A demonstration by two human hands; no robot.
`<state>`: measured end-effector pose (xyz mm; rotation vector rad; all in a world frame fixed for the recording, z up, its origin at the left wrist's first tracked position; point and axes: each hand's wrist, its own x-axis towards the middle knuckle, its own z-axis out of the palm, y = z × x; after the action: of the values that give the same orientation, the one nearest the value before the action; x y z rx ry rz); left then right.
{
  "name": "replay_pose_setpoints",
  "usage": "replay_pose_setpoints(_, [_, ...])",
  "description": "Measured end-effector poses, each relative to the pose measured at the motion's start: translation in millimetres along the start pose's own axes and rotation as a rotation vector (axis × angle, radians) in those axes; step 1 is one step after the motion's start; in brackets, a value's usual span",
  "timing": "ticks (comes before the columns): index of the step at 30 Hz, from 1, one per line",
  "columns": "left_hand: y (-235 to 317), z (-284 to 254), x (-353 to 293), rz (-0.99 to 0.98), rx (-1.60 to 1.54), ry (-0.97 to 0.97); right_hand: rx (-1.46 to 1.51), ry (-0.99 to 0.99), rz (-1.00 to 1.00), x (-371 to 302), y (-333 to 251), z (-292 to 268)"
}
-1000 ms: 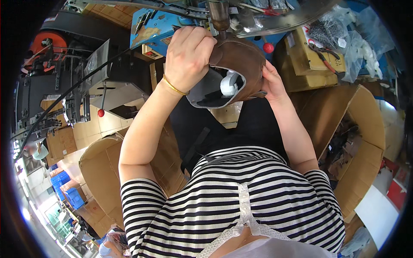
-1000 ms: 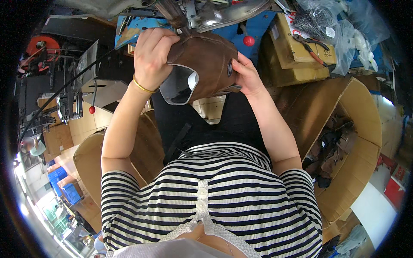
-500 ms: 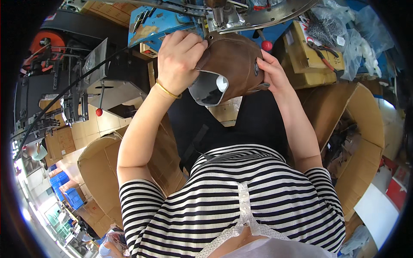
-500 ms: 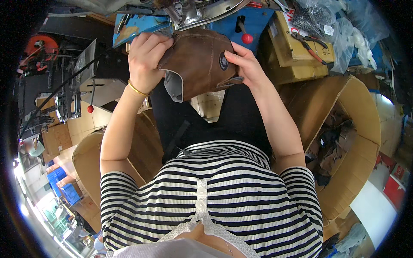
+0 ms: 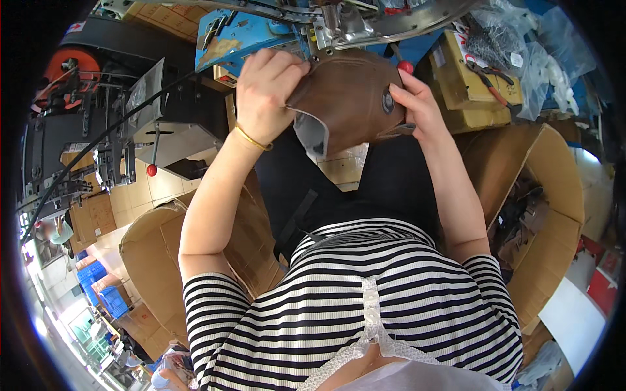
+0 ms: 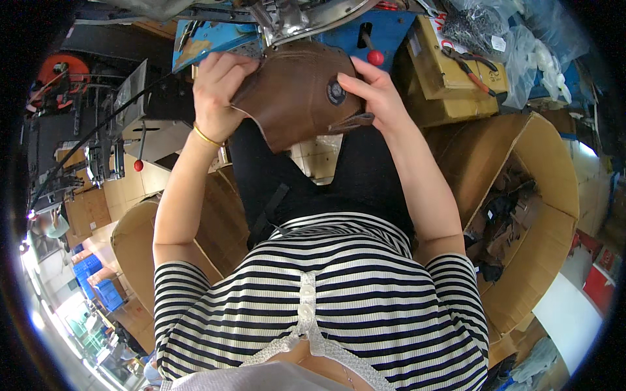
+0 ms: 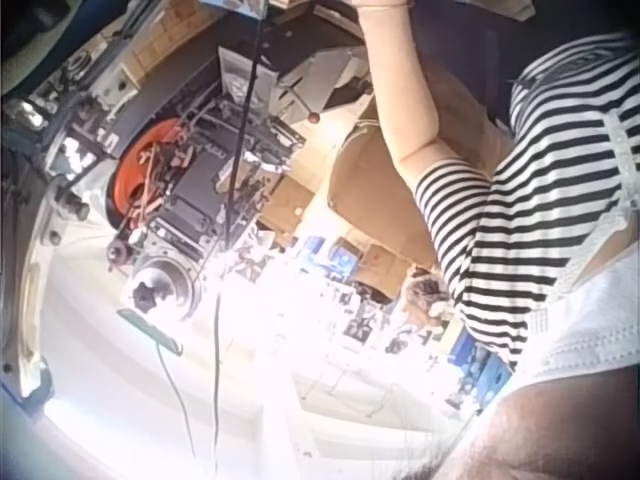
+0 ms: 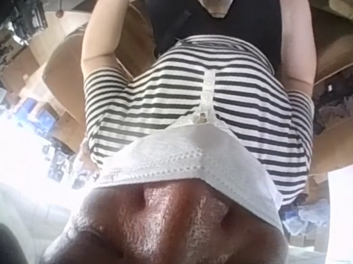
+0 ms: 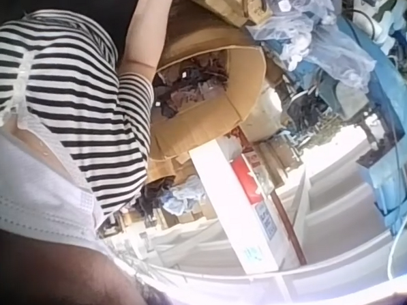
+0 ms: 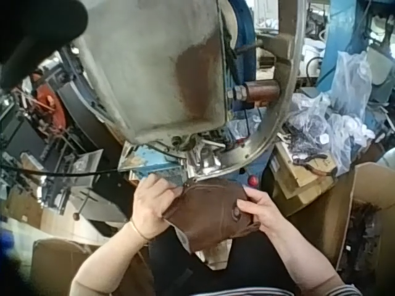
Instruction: Operating a specialized sewing or lasting machine to process brown leather shoe uppers.
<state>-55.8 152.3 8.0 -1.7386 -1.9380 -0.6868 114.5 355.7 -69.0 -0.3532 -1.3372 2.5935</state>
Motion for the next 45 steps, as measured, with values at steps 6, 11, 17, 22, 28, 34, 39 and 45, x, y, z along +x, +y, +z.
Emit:
replay_pose_setpoints(6, [-7.4, 4.4, -16.3, -0.103, -0.069, 0.008, -0.153, 0.027, -0.022, 6.4, -9.2, 10.6])
replay_pose_setpoints(11, [-3.2, 6.3, -17.4, -0.078, -0.029, -0.001, -0.095, 0.032, 0.009, 6.8, -3.0, 7.5])
replay_pose_setpoints(17, [-1.0, 6.2, -16.3, -0.085, -0.022, 0.005, -0.135, 0.061, -0.012, 6.6, -2.6, 8.5])
replay_pose_setpoints(22, [-1.3, 0.8, -13.3, -0.097, -0.037, -0.026, -0.126, 0.059, -0.028, 6.8, -3.7, 11.2])
replay_pose_setpoints(28, [1.5, -42.6, -3.4, -0.156, -0.252, -0.292, -0.347, -0.035, -0.198, -2.0, -24.0, 13.4])
replay_pose_setpoints(34, [10.6, -63.5, 1.8, -0.706, -1.104, -0.681, -0.486, -0.252, -0.289, -18.6, -26.6, 20.8])
replay_pose_setpoints(39, [12.7, -25.0, -9.7, -0.924, -1.213, -0.542, -0.569, -0.195, -0.292, -17.8, -28.1, 29.7])
replay_pose_setpoints(45, [-6.2, -10.9, 16.5, -0.828, -0.914, -0.375, -0.516, 0.037, -0.295, -0.2, -23.2, 29.4])
